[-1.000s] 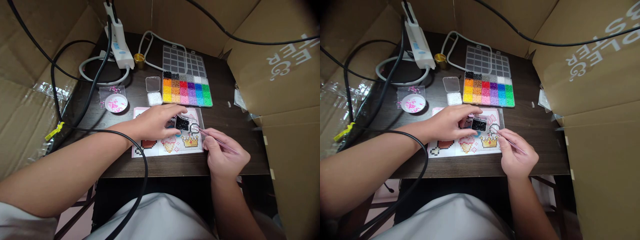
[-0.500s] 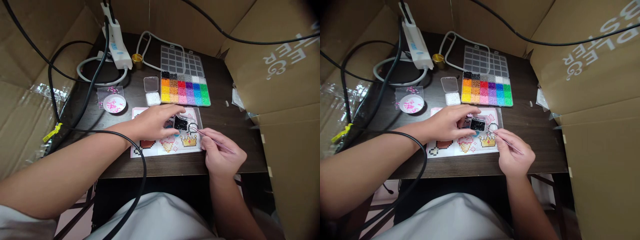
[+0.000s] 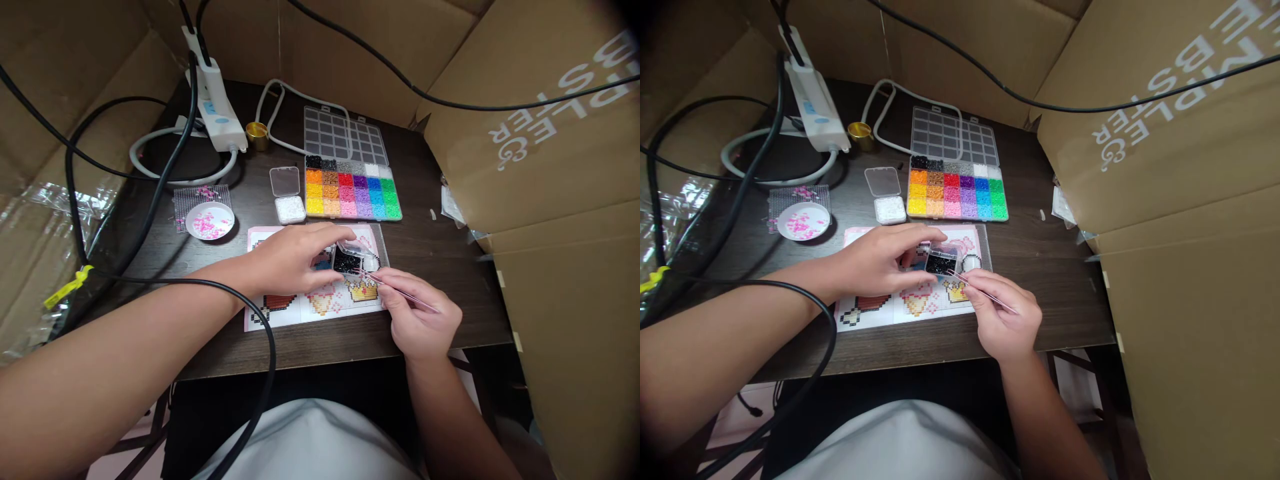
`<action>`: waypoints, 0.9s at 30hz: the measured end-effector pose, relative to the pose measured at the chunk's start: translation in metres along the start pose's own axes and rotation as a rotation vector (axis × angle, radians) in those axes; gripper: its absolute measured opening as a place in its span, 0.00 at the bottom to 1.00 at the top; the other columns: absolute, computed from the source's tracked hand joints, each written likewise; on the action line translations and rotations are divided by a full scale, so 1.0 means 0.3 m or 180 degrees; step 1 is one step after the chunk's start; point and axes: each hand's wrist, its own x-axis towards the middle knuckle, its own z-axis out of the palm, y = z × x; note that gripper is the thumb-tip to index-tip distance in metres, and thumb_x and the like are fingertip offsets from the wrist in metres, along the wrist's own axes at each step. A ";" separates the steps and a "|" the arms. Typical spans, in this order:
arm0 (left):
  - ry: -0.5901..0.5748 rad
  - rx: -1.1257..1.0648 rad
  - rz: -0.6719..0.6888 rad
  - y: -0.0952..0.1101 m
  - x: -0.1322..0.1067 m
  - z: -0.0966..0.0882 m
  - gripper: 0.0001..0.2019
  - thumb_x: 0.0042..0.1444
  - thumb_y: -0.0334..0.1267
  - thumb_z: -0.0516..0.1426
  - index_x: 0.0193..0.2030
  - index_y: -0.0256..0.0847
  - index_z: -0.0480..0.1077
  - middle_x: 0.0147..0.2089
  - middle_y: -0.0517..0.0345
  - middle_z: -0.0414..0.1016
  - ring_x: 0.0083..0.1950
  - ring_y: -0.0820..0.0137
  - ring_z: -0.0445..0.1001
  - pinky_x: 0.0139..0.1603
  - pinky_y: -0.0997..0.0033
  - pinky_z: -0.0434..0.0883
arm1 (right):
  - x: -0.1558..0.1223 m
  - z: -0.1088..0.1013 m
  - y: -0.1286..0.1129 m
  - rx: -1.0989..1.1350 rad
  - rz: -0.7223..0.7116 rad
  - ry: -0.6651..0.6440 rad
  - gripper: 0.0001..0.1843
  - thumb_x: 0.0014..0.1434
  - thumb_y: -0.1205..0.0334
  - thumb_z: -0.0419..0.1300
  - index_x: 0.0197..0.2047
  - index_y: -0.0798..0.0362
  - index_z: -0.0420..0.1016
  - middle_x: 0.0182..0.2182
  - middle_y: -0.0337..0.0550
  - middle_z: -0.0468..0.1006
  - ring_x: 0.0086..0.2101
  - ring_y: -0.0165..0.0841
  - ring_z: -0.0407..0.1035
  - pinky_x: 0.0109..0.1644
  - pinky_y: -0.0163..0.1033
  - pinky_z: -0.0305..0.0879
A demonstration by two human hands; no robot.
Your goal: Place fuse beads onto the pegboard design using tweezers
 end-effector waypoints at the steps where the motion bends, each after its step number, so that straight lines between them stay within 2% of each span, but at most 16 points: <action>1: -0.0007 -0.0003 -0.0011 0.000 0.000 0.000 0.25 0.55 0.39 0.65 0.59 0.40 0.68 0.49 0.50 0.80 0.49 0.63 0.78 0.47 0.67 0.73 | 0.001 0.000 -0.001 -0.0006 -0.0003 0.0001 0.10 0.57 0.70 0.68 0.40 0.47 0.85 0.37 0.42 0.87 0.37 0.38 0.82 0.42 0.44 0.81; 9: -0.0021 -0.0030 0.0044 0.004 -0.002 -0.003 0.25 0.55 0.40 0.66 0.58 0.39 0.68 0.50 0.48 0.80 0.50 0.61 0.78 0.47 0.66 0.73 | 0.006 0.002 -0.003 -0.0076 0.0052 -0.0010 0.08 0.57 0.69 0.68 0.39 0.47 0.85 0.37 0.42 0.87 0.37 0.38 0.82 0.42 0.44 0.81; 19: 0.0000 -0.0051 0.0078 0.001 -0.002 0.000 0.25 0.56 0.41 0.65 0.59 0.40 0.69 0.47 0.50 0.80 0.47 0.63 0.78 0.45 0.67 0.72 | 0.004 -0.001 -0.002 -0.0234 0.0077 -0.0049 0.06 0.57 0.67 0.68 0.37 0.48 0.85 0.36 0.42 0.87 0.36 0.39 0.82 0.41 0.44 0.82; 27: -0.0034 -0.0039 0.0068 0.000 -0.002 0.000 0.25 0.55 0.41 0.65 0.59 0.40 0.68 0.47 0.50 0.80 0.47 0.62 0.78 0.46 0.66 0.72 | 0.007 -0.001 -0.004 -0.0092 0.0061 0.0001 0.06 0.58 0.68 0.68 0.37 0.48 0.85 0.35 0.43 0.87 0.36 0.39 0.82 0.40 0.44 0.82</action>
